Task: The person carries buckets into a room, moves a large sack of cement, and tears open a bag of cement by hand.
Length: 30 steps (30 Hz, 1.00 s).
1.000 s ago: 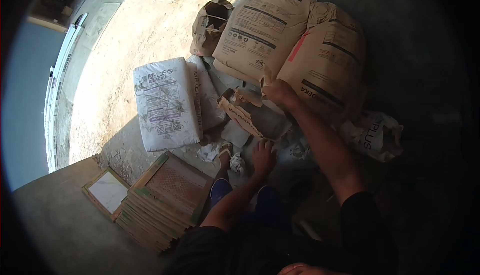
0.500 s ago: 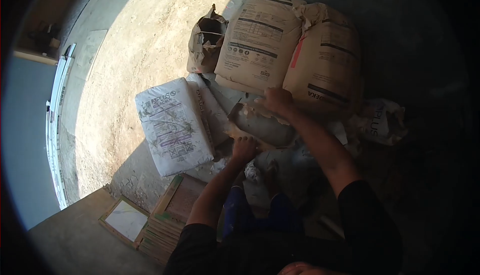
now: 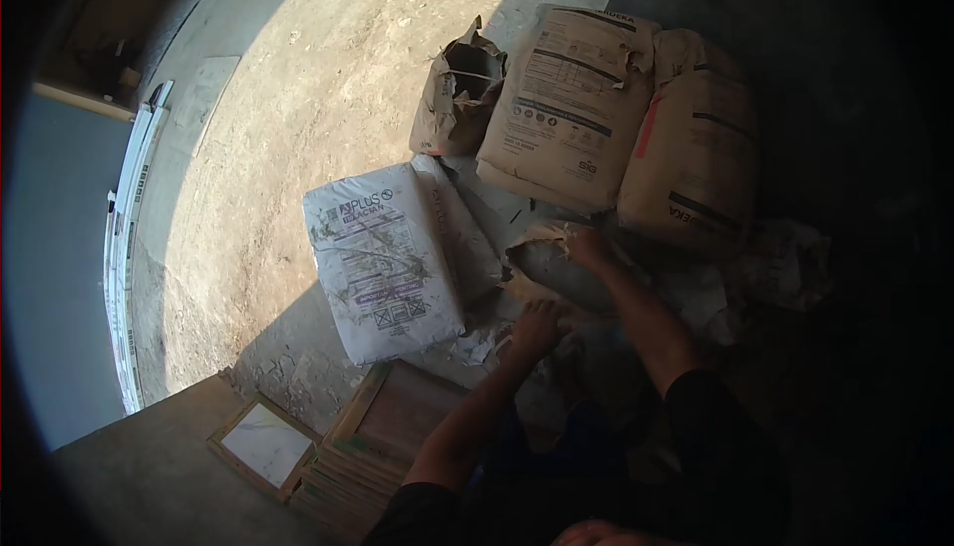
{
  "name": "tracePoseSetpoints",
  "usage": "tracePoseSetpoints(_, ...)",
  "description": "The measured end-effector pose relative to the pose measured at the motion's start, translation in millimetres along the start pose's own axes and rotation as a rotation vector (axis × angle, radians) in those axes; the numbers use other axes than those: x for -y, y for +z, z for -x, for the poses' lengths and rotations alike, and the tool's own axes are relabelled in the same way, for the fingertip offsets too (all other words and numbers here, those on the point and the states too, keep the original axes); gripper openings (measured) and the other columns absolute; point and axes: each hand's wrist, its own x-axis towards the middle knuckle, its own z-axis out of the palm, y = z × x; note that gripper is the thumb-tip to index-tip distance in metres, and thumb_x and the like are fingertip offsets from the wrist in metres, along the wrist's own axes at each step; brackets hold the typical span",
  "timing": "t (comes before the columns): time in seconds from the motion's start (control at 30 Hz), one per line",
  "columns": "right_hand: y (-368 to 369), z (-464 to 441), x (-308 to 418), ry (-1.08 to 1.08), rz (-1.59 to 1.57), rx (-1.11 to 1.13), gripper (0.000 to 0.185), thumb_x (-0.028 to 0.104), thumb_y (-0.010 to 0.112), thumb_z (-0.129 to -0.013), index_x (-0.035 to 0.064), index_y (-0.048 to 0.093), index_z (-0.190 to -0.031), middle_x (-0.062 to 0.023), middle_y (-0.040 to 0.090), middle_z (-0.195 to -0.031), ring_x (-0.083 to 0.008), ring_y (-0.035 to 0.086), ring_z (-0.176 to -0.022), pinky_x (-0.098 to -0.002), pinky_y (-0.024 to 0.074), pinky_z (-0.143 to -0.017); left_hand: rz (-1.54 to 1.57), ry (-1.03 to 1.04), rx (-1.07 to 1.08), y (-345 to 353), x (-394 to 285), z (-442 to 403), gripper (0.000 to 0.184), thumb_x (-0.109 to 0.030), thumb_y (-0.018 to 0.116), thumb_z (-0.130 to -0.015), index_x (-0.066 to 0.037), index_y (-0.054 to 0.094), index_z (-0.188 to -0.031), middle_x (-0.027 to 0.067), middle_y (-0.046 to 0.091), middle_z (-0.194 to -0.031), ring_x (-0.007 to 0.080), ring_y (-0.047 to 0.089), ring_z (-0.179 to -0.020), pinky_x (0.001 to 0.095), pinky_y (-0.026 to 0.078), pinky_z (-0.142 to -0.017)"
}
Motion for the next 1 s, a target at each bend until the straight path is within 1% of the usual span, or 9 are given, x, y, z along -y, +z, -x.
tracePoseSetpoints(0.17,-7.0,-32.4,-2.2,-0.05,-0.038,0.051,0.032,0.027,0.052,-0.087,0.0008,0.067,-0.098,-0.0218,0.065,-0.087,-0.0362,0.064,-0.089,-0.0455,0.0496,-0.079,-0.036,0.036,0.077,12.0,10.8,2.5,0.047,-0.042,0.063,-0.079,-0.011,0.058,-0.113,0.0127,0.054,-0.118,0.0323,0.05,-0.112,0.0452,0.036,-0.099)
tracePoseSetpoints(0.23,-69.2,-22.9,27.8,0.326,-0.34,-0.317,0.026,0.022,0.054,-0.086,0.0019,0.068,-0.094,-0.0215,0.065,-0.087,-0.0363,0.065,-0.085,-0.0459,0.0507,-0.076,-0.088,0.041,0.083,9.7,9.1,9.5,0.049,-0.043,0.063,-0.079,-0.012,0.057,-0.115,0.0133,0.053,-0.122,0.033,0.047,-0.116,0.0462,0.034,-0.101)
tracePoseSetpoints(0.27,-101.7,-33.5,11.8,0.083,-0.314,-0.815,0.032,0.028,0.05,-0.09,0.001,0.067,-0.085,-0.0204,0.065,-0.077,-0.0346,0.066,-0.073,-0.0457,0.0517,-0.068,-0.123,0.028,0.072,10.3,10.5,4.3,0.051,-0.044,0.063,-0.079,-0.012,0.055,-0.117,0.0139,0.051,-0.125,0.0336,0.045,-0.119,0.0471,0.032,-0.104)
tracePoseSetpoints(0.33,-269.5,11.7,-0.2,0.186,-0.347,-0.657,0.046,0.035,0.04,-0.095,0.0019,0.06,-0.07,-0.0158,0.059,-0.059,-0.0294,0.062,-0.055,-0.0399,0.0507,-0.055,-0.123,0.013,0.042,4.8,2.0,-5.5,0.053,-0.044,0.062,-0.079,-0.011,0.053,-0.12,0.0137,0.048,-0.13,0.0341,0.041,-0.124,0.0495,0.029,-0.105)
tracePoseSetpoints(0.47,-314.5,63.5,-84.9,0.168,-0.125,-0.673,0.048,0.039,0.041,-0.095,0.0019,0.062,-0.073,-0.0154,0.058,-0.057,-0.028,0.062,-0.057,-0.0421,0.0494,-0.059,-0.296,0.023,0.116,5.9,-7.6,6.2,0.065,-0.045,0.064,-0.078,-0.012,0.043,-0.13,0.011,0.041,-0.139,0.0357,0.033,-0.131,0.0581,0.022,-0.106)
tracePoseSetpoints(0.63,-231.5,215.2,-153.6,0.403,-0.233,-0.59,0.053,0.053,0.048,-0.09,0.0024,0.064,-0.089,-0.0103,0.059,-0.064,-0.0204,0.061,-0.06,-0.0361,0.0477,-0.059,-0.484,0.135,0.274,2.3,-6.4,12.2,0.058,-0.04,0.059,-0.082,-0.015,0.045,-0.132,0.0101,0.041,-0.139,0.0336,0.034,-0.132,0.0597,0.02,-0.106)
tracePoseSetpoints(0.77,-149.4,346.3,-176.5,1.01,-1.376,-0.941,0.067,0.056,0.052,-0.087,0.0049,0.042,-0.13,-0.0002,0.05,-0.083,-0.008,0.05,-0.065,-0.025,0.0453,-0.056,-0.572,0.314,0.14,19.0,-8.4,-17.4,0.037,-0.023,0.051,-0.085,-0.012,0.052,-0.121,0.0091,0.051,-0.127,0.0272,0.05,-0.115,0.0522,0.031,-0.102)
tracePoseSetpoints(0.83,-82.9,417.8,-180.4,1.16,-1.293,-0.862,0.079,0.056,0.055,-0.086,0.0039,0.028,-0.139,-0.0044,0.053,-0.097,-0.0132,0.055,-0.077,-0.029,0.0485,-0.064,-0.545,0.36,0.164,28.4,-11.1,-30.3,0.032,-0.018,0.048,-0.085,-0.012,0.054,-0.116,0.0083,0.057,-0.119,0.0251,0.057,-0.106,0.049,0.036,-0.098)
tracePoseSetpoints(1.0,92.6,601.9,-105.9,1.132,-0.938,-0.031,0.078,0.05,0.057,-0.087,-0.0013,0.031,-0.139,-0.0214,0.043,-0.136,-0.0325,0.041,-0.126,-0.039,0.0345,-0.104,-0.668,0.363,0.269,37.7,-12.1,-29.6,0.02,-0.014,0.049,-0.083,-0.015,0.065,-0.095,0.0048,0.067,-0.082,0.0247,0.064,-0.083,0.0416,0.042,-0.083)
